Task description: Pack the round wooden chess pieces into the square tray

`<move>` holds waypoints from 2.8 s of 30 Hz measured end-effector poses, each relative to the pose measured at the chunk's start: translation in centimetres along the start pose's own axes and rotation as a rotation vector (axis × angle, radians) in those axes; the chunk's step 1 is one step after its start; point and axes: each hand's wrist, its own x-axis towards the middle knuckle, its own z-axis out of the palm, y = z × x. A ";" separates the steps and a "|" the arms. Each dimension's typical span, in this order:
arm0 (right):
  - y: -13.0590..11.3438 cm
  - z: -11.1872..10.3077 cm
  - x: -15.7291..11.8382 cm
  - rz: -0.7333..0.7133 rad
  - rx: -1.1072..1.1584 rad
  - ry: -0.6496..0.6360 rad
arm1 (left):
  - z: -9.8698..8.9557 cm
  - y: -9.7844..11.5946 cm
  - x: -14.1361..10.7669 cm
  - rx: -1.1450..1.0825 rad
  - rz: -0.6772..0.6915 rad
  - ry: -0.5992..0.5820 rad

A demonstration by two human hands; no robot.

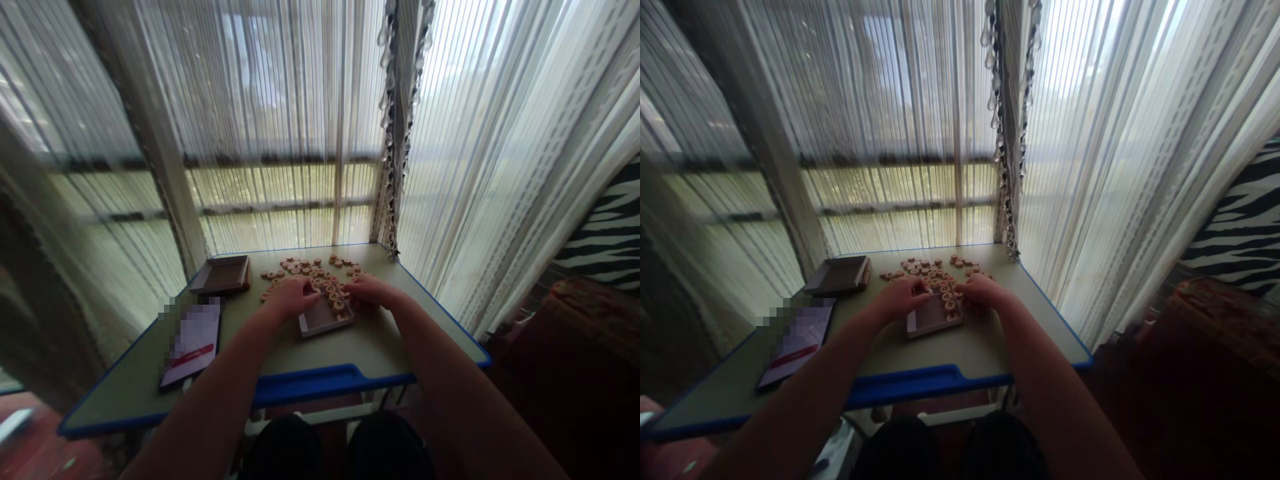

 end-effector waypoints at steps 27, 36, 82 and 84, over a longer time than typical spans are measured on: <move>0.6 0.1 1.3 -0.302 -0.504 0.409 | -0.2 1.5 -0.7 -0.270 0.225 -0.028; 0.8 0.1 1.4 -0.315 -0.494 0.416 | -0.5 2.2 -1.1 -0.356 0.247 -0.127; 0.9 0.1 1.5 -0.303 -0.513 0.436 | 0.2 1.9 -1.0 -0.402 0.277 -0.216; 1.1 0.1 1.6 -0.303 -0.513 0.442 | 0.2 1.9 -1.0 -0.393 0.266 -0.196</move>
